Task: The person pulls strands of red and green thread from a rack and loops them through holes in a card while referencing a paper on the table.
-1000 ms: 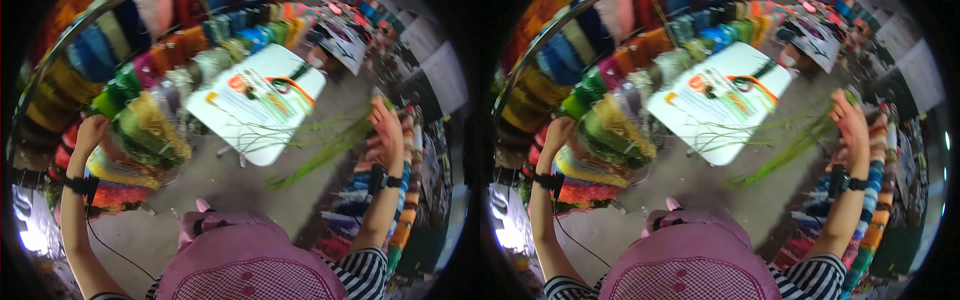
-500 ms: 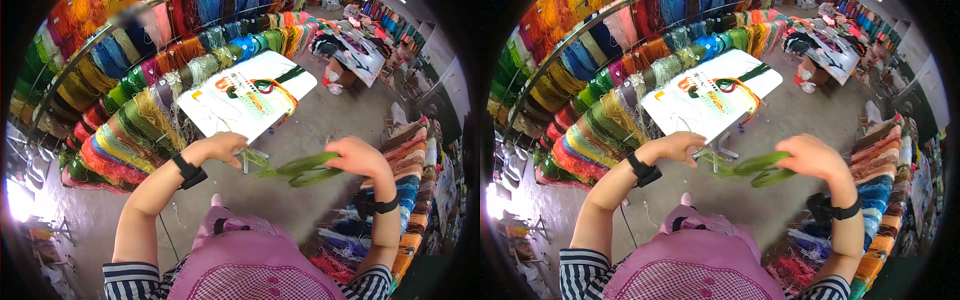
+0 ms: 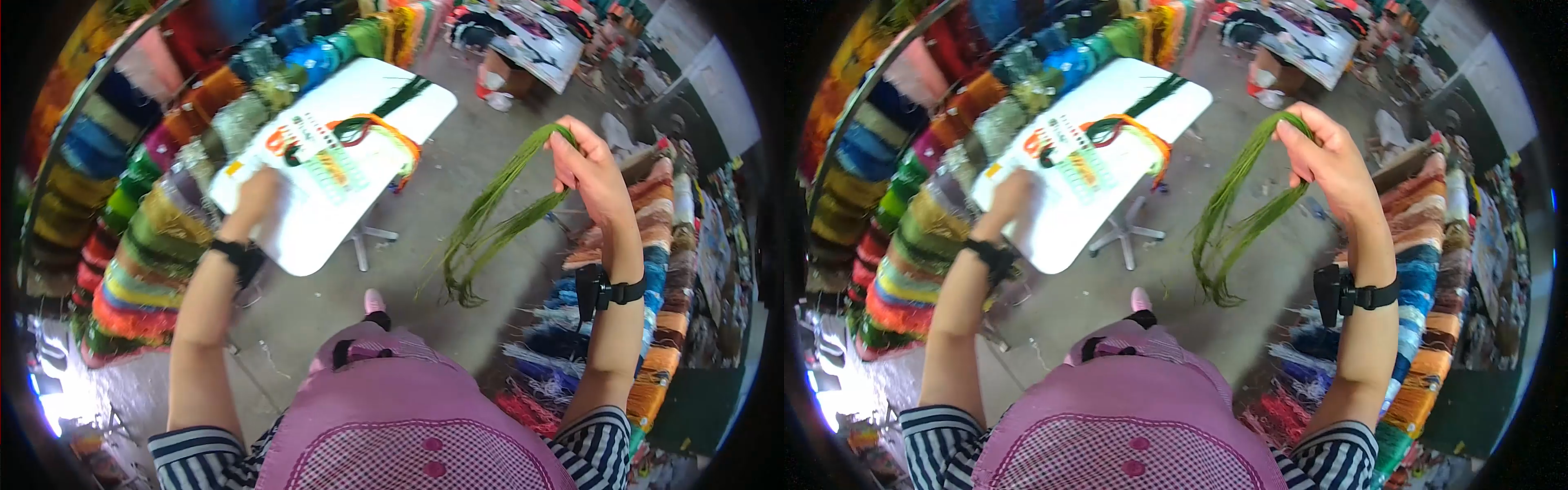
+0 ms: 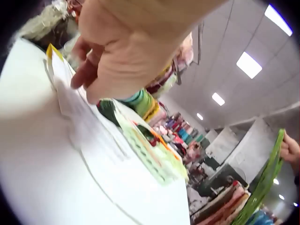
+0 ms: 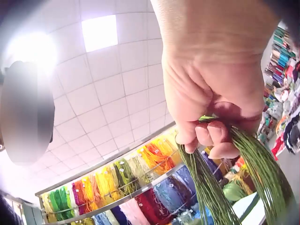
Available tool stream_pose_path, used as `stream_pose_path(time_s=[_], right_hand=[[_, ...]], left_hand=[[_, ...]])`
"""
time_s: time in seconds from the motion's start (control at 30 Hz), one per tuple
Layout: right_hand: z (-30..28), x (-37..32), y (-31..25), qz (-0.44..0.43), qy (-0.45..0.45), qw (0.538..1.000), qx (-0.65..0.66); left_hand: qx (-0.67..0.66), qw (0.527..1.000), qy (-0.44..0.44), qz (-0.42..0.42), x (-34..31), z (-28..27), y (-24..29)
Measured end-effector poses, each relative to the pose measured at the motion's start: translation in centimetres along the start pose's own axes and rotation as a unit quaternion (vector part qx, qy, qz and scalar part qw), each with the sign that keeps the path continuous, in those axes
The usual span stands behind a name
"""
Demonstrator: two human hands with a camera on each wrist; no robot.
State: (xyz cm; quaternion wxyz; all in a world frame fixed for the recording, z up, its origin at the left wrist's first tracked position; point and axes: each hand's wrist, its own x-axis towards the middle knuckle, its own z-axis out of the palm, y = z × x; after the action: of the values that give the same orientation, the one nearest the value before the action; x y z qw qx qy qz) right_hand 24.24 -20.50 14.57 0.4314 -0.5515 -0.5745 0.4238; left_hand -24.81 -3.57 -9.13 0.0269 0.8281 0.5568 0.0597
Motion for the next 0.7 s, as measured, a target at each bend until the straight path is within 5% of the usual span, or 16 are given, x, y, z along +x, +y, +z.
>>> stream_pose_path(time_s=[0.03, 0.07, 0.1, 0.13, 0.2, 0.23, 0.3, 0.33, 0.4, 0.47, 0.53, 0.6, 0.7], right_hand=[[-0.8, 0.5, -0.7, 0.003, 0.000, 0.999, -0.043], [-1.3, 0.9, -1.3, 0.008, -0.002, 0.997, -0.082], [-1.6, 1.5, -2.0, 0.044, 0.007, 0.991, -0.127], [-1.5, 2.5, -2.0, 0.050, 0.012, 0.990, -0.130], [0.0, 5.0, -1.8, -0.067, -0.080, 0.962, -0.251], [1.6, 6.0, -2.3, -0.082, -0.106, 0.951, -0.279], [4.9, 8.7, -1.3, -0.176, -0.152, 0.941, -0.245], [6.5, 9.7, -1.4, -0.209, -0.180, 0.929, -0.248], [8.3, 10.7, -3.5, -0.163, -0.217, 0.927, -0.259], [8.1, 11.9, -4.1, -0.121, -0.250, 0.922, -0.271], [5.9, 13.2, -3.8, -0.182, -0.224, 0.866, -0.408], [3.9, 14.4, -4.2, -0.130, -0.281, 0.840, -0.445], [0.1, 16.5, -2.7, -0.104, -0.291, 0.910, -0.277]], left_hand=[[0.069, 0.988, 0.109, -0.088, 1.5, 2.4, -5.5], [0.064, 0.971, 0.095, -0.209, 0.7, -4.3, -4.1], [0.169, 0.965, 0.086, -0.181, 1.3, -5.5, -8.3], [0.122, 0.960, 0.139, -0.210, 1.1, -9.0, -6.1], [-0.118, 0.973, 0.197, -0.037, 3.4, -11.4, -3.1], [-0.289, 0.942, 0.170, 0.013, 4.3, -13.1, 2.6], [-0.369, 0.912, 0.097, 0.152, 4.7, -15.6, 12.3], [-0.483, 0.860, 0.023, 0.166, 4.6, -15.9, 15.8], [-0.459, 0.843, 0.056, 0.274, 4.5, -14.9, 20.9], [-0.607, 0.739, -0.225, 0.185, 5.6, -15.1, 22.8], [-0.636, 0.721, -0.248, 0.114, 6.1, -13.9, 22.4], [-0.662, 0.699, -0.266, 0.042, 6.4, -13.9, 21.6], [-0.619, 0.740, -0.259, 0.046, 5.4, -14.1, 18.2]])
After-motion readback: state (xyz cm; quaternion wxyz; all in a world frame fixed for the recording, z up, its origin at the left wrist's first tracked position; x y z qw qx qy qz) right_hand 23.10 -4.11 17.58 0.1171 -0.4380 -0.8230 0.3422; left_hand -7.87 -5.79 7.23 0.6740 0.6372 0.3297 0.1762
